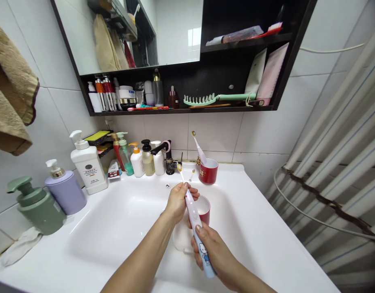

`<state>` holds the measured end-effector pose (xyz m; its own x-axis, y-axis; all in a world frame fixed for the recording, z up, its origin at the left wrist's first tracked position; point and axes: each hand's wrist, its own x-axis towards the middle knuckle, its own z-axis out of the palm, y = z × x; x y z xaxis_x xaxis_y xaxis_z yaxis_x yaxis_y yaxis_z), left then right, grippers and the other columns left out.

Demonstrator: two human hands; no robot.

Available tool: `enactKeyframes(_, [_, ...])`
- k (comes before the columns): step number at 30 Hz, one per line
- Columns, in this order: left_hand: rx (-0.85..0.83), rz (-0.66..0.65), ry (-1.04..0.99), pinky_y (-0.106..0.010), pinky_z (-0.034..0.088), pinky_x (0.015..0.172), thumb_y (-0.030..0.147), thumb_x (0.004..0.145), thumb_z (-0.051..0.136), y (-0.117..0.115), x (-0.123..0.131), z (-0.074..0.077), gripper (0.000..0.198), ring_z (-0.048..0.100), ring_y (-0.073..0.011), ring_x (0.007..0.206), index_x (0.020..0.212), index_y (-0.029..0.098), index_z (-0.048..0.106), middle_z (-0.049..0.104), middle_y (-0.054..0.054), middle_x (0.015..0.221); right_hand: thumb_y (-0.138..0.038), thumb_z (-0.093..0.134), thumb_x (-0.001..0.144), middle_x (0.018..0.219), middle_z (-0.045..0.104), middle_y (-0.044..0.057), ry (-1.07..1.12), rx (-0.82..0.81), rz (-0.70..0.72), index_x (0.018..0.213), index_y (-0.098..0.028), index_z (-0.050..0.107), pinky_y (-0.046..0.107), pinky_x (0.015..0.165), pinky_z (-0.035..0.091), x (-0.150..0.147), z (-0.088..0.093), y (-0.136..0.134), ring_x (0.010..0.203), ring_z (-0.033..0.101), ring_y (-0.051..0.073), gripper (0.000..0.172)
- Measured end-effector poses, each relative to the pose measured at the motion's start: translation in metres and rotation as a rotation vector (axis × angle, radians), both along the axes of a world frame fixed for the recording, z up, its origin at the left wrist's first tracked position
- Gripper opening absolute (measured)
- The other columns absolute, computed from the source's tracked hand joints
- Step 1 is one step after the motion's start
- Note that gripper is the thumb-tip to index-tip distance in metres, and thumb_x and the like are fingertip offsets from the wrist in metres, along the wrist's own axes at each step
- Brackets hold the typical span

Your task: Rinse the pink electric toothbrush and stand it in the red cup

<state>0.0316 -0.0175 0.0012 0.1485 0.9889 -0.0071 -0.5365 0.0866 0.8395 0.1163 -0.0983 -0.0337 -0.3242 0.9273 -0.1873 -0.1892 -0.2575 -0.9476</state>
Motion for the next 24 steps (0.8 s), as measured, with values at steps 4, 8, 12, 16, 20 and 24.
enactKeyframes(4, [0.002, -0.034, -0.062, -0.025, 0.039, 0.056, 0.031, 0.063, 0.048, -0.001, -0.002, 0.004, 0.018, 0.052, -0.0113, 0.052, 0.064, 0.013, 0.044, 0.055, -0.003, 0.056, -0.045, 0.034, 0.07, 0.052, 0.043, -0.005, 0.01, 0.068, 0.01, 0.082, -0.018, 0.038, 0.017, 0.037, 0.029, 0.0, 0.007, 0.004, 0.036, 0.039, 0.004, 0.03])
enactKeyframes(8, [0.047, 0.087, 0.106, -0.026, 0.038, 0.06, 0.028, 0.062, 0.049, 0.0, -0.003, -0.006, 0.017, 0.052, -0.0117, 0.058, 0.07, 0.013, 0.048, 0.055, -0.004, 0.065, -0.041, 0.04, 0.067, 0.055, 0.045, -0.003, -0.12, 0.316, -0.202, 0.07, -0.016, 0.041, 0.02, 0.046, 0.034, 0.008, 0.024, 0.035, 0.046, 0.042, 0.007, 0.026])
enactKeyframes(12, [0.303, 0.176, 0.529, -0.026, 0.036, 0.066, 0.013, 0.058, 0.049, -0.008, -0.004, -0.029, 0.012, 0.049, -0.0123, 0.065, 0.069, 0.016, 0.052, 0.054, -0.003, 0.07, -0.038, 0.043, 0.064, 0.061, 0.047, -0.003, -0.208, 0.423, -0.386, 0.075, -0.017, 0.039, 0.022, 0.053, 0.037, 0.019, 0.031, 0.075, 0.054, 0.045, 0.009, 0.024])
enactKeyframes(16, [0.57, 0.09, 0.923, -0.029, 0.031, 0.072, 0.006, 0.054, 0.047, -0.018, -0.002, -0.048, 0.022, 0.045, -0.0159, 0.073, 0.07, 0.019, 0.053, 0.052, -0.002, 0.074, -0.036, 0.044, 0.062, 0.059, 0.049, -0.001, -0.313, 0.433, -0.444, 0.072, -0.016, 0.043, 0.023, 0.053, 0.036, 0.026, 0.014, 0.092, 0.054, 0.045, 0.011, 0.022])
enactKeyframes(20, [0.587, 0.011, 1.056, -0.03, 0.028, 0.072, 0.005, 0.051, 0.045, -0.017, 0.001, -0.054, 0.019, 0.043, -0.0185, 0.075, 0.06, 0.02, 0.052, 0.05, -0.002, 0.069, -0.035, 0.045, 0.061, 0.061, 0.05, 0.001, -0.43, 0.468, -0.448, 0.063, -0.015, 0.051, 0.024, 0.056, 0.034, 0.029, -0.005, 0.09, 0.059, 0.045, 0.013, 0.021])
enactKeyframes(24, [0.525, 0.007, 1.002, -0.029, 0.028, 0.072, 0.005, 0.051, 0.043, -0.013, 0.003, -0.053, 0.015, 0.042, -0.0175, 0.07, 0.049, 0.02, 0.045, 0.045, 0.0, 0.058, -0.034, 0.044, 0.062, 0.057, 0.052, 0.001, -0.482, 0.484, -0.41, 0.061, -0.014, 0.054, 0.025, 0.056, 0.035, 0.032, -0.015, 0.087, 0.058, 0.047, 0.014, 0.022])
